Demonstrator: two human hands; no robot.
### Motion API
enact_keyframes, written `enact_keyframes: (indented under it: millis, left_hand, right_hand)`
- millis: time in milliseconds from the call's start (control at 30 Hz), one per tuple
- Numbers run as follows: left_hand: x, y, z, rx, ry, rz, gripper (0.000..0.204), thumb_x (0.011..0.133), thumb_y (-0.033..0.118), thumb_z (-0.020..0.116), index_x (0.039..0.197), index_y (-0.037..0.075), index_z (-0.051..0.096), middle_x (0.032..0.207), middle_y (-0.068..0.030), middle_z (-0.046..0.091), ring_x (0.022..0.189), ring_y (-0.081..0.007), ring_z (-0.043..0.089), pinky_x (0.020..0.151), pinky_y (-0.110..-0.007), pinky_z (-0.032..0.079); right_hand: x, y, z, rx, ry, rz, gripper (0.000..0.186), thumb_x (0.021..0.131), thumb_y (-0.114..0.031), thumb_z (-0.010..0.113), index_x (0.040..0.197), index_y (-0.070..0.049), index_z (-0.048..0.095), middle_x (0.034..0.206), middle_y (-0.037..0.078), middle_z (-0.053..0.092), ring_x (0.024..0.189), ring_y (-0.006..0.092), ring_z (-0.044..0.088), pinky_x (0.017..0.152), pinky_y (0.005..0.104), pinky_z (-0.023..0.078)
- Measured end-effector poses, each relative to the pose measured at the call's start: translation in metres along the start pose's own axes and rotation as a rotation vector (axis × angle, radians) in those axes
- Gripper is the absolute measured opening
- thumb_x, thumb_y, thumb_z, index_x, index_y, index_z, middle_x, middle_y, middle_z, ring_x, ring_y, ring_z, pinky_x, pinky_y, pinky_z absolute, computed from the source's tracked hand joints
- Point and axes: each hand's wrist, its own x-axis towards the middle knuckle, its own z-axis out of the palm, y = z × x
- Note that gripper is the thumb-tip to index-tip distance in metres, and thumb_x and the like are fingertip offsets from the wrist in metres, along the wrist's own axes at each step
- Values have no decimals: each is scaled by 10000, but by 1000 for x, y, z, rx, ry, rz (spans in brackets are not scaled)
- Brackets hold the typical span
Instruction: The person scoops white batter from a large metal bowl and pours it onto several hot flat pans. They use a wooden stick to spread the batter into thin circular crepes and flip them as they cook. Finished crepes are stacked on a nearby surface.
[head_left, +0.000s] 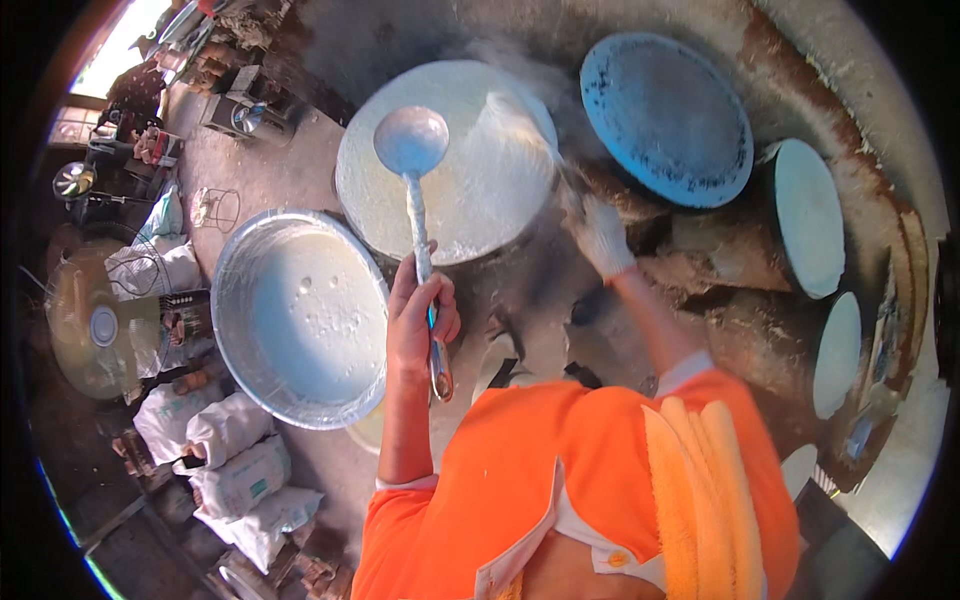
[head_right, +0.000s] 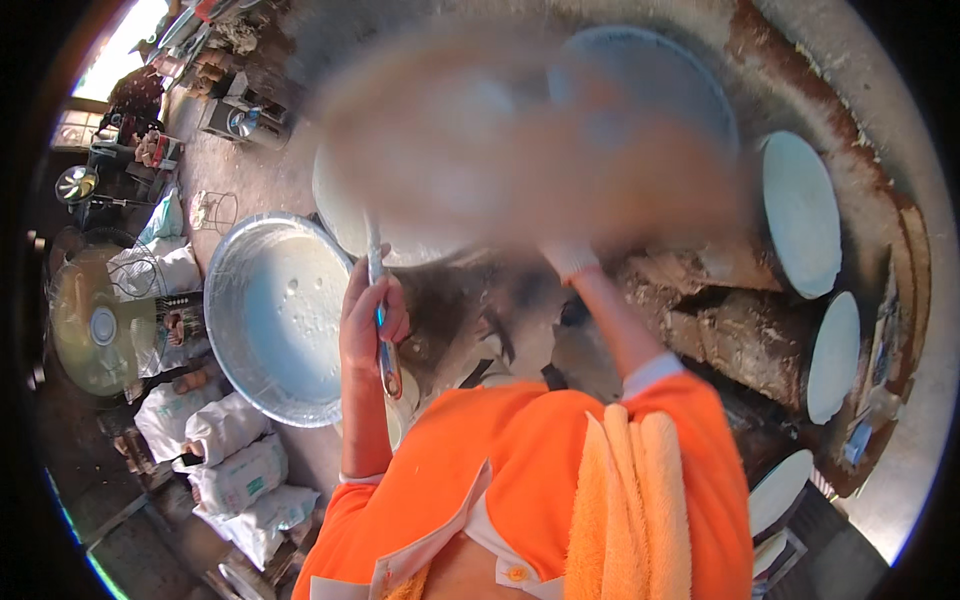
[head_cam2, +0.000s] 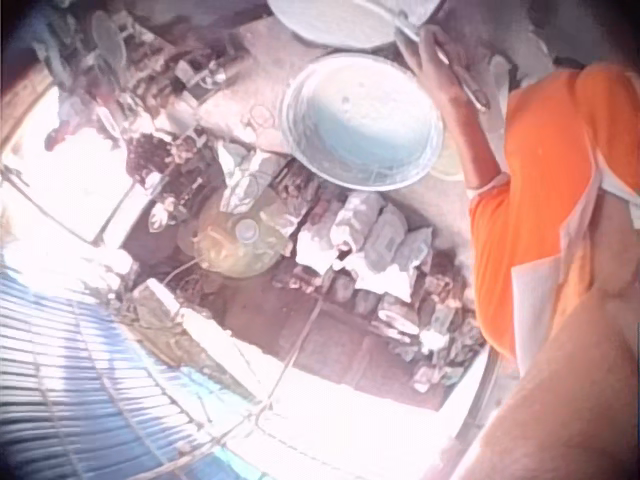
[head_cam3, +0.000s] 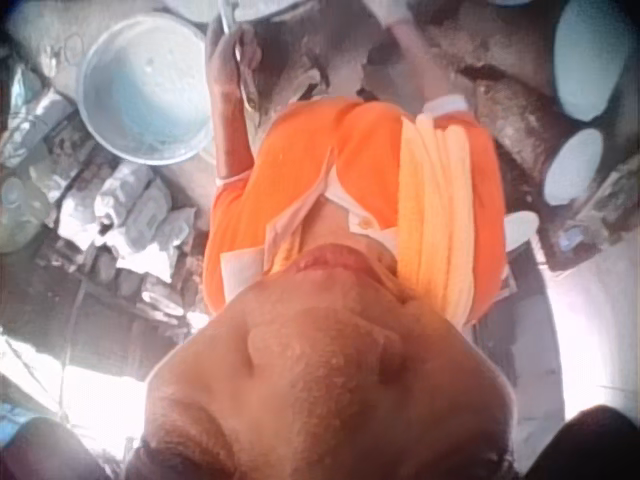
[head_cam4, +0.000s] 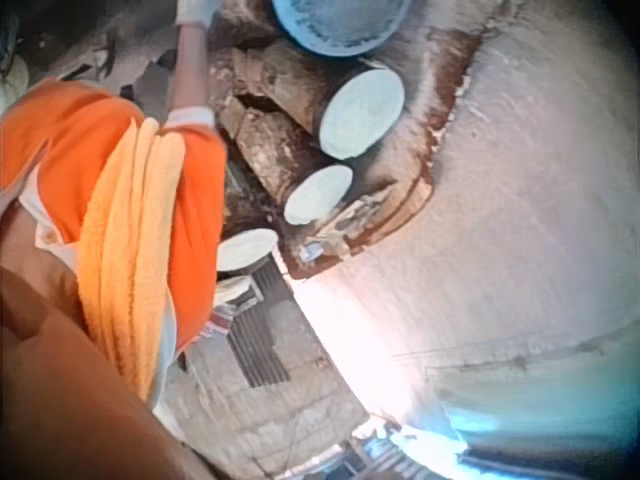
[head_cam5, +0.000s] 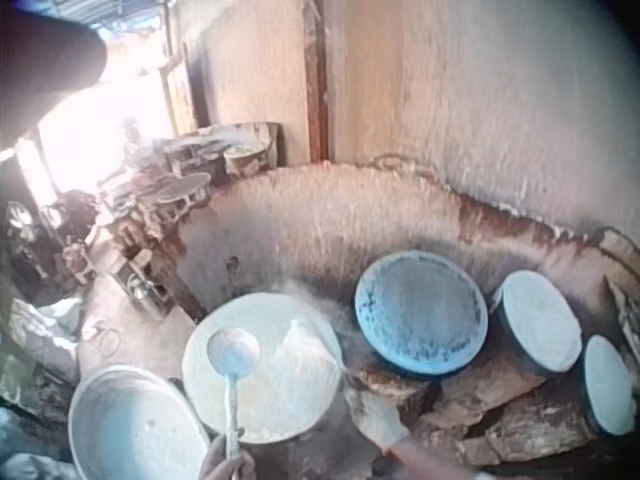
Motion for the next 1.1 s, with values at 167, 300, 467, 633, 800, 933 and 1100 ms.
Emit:
enact_keyframes:
  millis: [167,300,467,633,800,933,1100]
  left_hand:
    - [1,17,-13,18,32,-15,367,900,82,404,1264,65,355,686,-44,464,359,-83,340,354,-239,308]
    - [7,14,-13,22,18,-46,340,911,95,403,1250,75,372,698,-49,478,358,-86,340,348,-237,299]
    - [73,51,9,207,1,-183,296,921,125,407,1211,66,405,624,-42,460,358,-99,341,348,-237,298]
    - [156,61,17,332,-53,-85,226,921,193,441,1076,28,428,591,-41,443,358,-103,362,352,-246,308]
    - [109,40,-17,547,33,-131,202,921,228,446,993,43,413,607,-43,447,361,-107,378,353,-263,331]
    - [47,33,-11,616,71,-158,157,904,208,445,964,62,446,554,-35,432,377,-111,383,356,-247,335]
    - [10,-15,-30,578,44,-148,217,928,225,437,1079,71,412,624,-35,454,354,-103,359,350,-235,315]
  right_hand:
    - [-29,-19,-21,532,-321,368,387,868,-339,478,1047,-11,577,1036,207,586,938,327,570,787,415,475]
    - [-22,-5,0,315,-383,430,348,899,-287,441,1075,-15,568,1073,189,579,976,303,564,823,385,468]
    - [14,-14,-41,470,-190,435,250,897,-188,459,898,-8,633,829,134,643,763,238,618,657,346,464]
    - [-41,16,-19,810,-103,5,242,901,-157,441,943,4,618,843,126,638,756,249,610,644,354,461]
    - [-67,7,10,440,-127,209,235,907,-202,457,951,-40,622,801,80,652,715,187,624,584,321,470]
    - [-12,-50,-26,943,-713,905,271,908,-281,473,848,-78,641,695,70,631,567,214,597,486,365,450]
    - [-57,-43,-2,475,-465,617,335,902,-359,470,891,-58,615,763,109,601,695,232,576,621,341,466]
